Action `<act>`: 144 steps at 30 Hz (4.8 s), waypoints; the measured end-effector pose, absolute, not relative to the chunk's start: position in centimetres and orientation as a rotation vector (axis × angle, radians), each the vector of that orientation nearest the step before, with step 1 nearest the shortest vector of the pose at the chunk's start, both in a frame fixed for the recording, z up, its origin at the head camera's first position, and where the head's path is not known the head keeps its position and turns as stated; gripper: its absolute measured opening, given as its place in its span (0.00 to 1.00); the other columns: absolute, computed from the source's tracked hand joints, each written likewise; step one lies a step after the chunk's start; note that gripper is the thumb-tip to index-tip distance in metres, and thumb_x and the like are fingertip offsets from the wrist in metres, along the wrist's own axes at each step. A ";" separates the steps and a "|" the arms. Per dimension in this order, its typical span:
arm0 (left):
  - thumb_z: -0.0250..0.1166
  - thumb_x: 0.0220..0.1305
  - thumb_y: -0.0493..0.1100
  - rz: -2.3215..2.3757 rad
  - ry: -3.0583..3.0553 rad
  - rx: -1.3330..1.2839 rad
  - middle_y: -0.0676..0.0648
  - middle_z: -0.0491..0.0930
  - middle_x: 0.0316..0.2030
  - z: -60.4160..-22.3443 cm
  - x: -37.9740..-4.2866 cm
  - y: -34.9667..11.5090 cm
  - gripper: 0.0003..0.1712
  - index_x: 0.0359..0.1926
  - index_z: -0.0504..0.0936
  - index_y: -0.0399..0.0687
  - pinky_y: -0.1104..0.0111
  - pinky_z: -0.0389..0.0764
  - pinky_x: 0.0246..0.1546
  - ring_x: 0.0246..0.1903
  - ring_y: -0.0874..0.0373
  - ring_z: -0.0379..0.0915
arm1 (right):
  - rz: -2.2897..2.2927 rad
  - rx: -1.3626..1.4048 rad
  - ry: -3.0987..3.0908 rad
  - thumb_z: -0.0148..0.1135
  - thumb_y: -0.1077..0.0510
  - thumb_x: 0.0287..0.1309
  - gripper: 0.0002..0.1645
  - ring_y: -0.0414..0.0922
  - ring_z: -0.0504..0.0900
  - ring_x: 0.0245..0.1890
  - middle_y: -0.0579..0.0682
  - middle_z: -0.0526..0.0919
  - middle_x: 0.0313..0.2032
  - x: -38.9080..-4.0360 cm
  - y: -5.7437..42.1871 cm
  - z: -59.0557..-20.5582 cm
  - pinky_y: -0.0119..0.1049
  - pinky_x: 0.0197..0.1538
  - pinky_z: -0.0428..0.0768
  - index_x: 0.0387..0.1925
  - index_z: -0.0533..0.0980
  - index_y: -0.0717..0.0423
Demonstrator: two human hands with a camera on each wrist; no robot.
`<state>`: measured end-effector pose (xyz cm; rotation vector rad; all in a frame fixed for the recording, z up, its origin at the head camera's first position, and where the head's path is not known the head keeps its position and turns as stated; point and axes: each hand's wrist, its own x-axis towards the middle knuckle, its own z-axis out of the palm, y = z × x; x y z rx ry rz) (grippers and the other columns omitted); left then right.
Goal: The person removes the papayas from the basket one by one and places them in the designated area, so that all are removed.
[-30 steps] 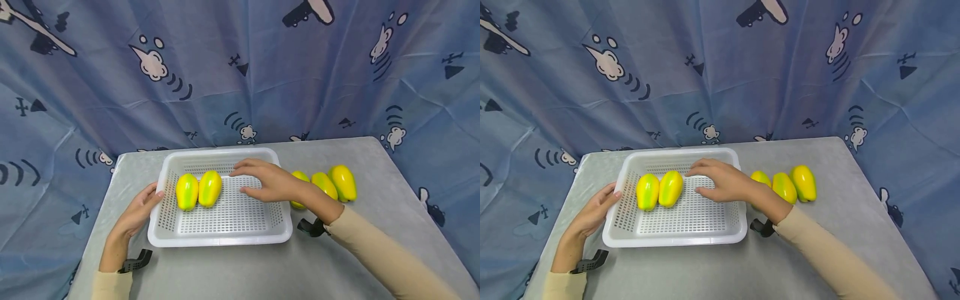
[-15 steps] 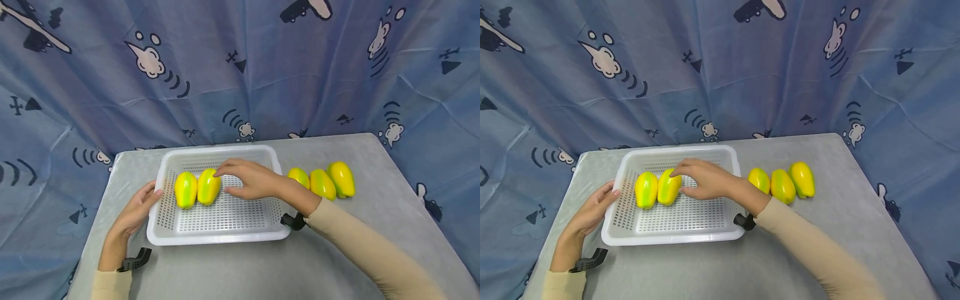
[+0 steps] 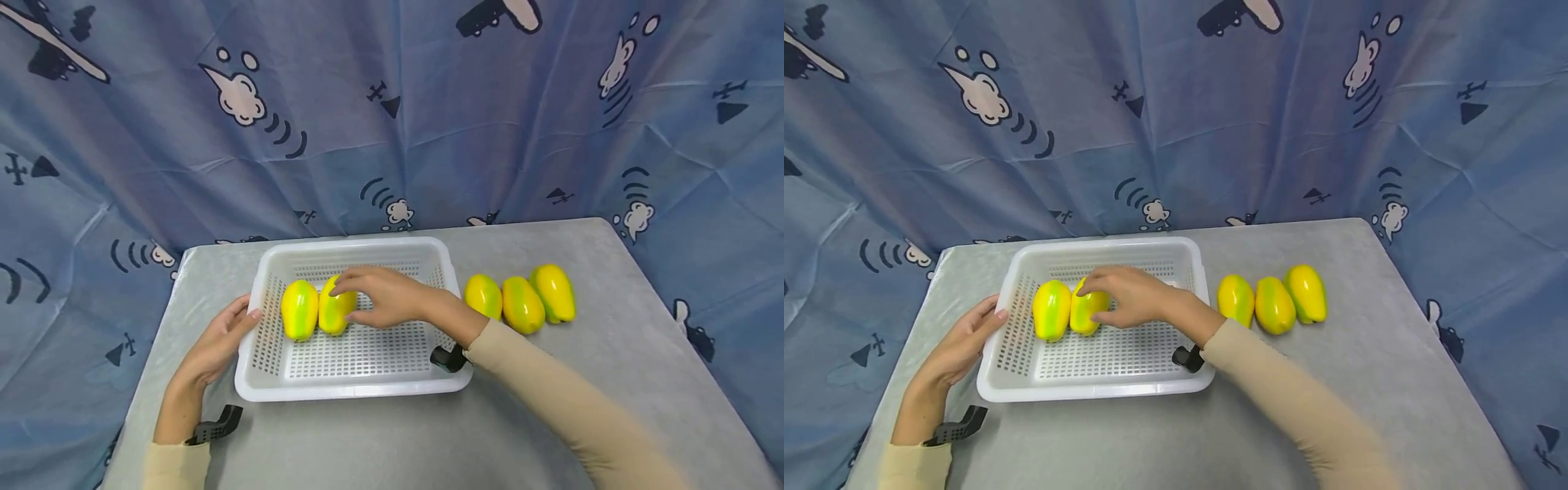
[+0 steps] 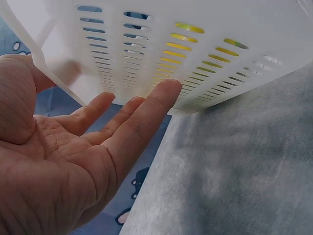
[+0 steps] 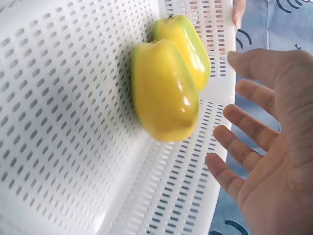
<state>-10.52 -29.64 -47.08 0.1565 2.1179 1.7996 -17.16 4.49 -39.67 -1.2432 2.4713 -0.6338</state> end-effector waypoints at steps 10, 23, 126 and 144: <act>0.49 0.86 0.49 1.808 2.107 0.165 0.23 0.68 0.67 -47.1 -10.6 -29.8 0.36 0.82 0.50 0.36 0.56 0.92 0.46 0.50 0.56 0.88 | -0.552 -1.229 2.460 0.70 0.51 0.68 0.28 0.49 0.72 0.76 0.47 0.76 0.73 -18.0 2.6 -40.6 0.50 0.81 0.68 0.68 0.79 0.46; 0.49 0.86 0.48 1.813 2.103 0.158 0.22 0.66 0.70 -47.1 -10.5 -29.6 0.35 0.82 0.49 0.37 0.58 0.91 0.47 0.51 0.57 0.87 | -0.428 -1.259 2.506 0.72 0.53 0.64 0.28 0.48 0.63 0.82 0.44 0.73 0.76 -18.2 1.9 -42.6 0.57 0.85 0.57 0.66 0.81 0.42; 0.50 0.86 0.49 1.798 2.128 0.123 0.23 0.64 0.72 -47.2 -10.4 -29.5 0.38 0.83 0.48 0.37 0.60 0.91 0.49 0.51 0.60 0.86 | -0.589 -1.040 2.584 0.75 0.53 0.61 0.43 0.47 0.81 0.59 0.51 0.78 0.68 -14.5 8.2 -38.3 0.46 0.64 0.83 0.76 0.69 0.46; 0.50 0.86 0.49 1.802 2.114 0.157 0.22 0.65 0.71 -47.0 -10.6 -29.5 0.37 0.83 0.49 0.37 0.58 0.91 0.48 0.51 0.58 0.87 | -0.906 -0.912 2.595 0.74 0.48 0.62 0.46 0.47 0.76 0.70 0.46 0.75 0.73 -13.2 11.2 -38.2 0.53 0.73 0.78 0.79 0.65 0.44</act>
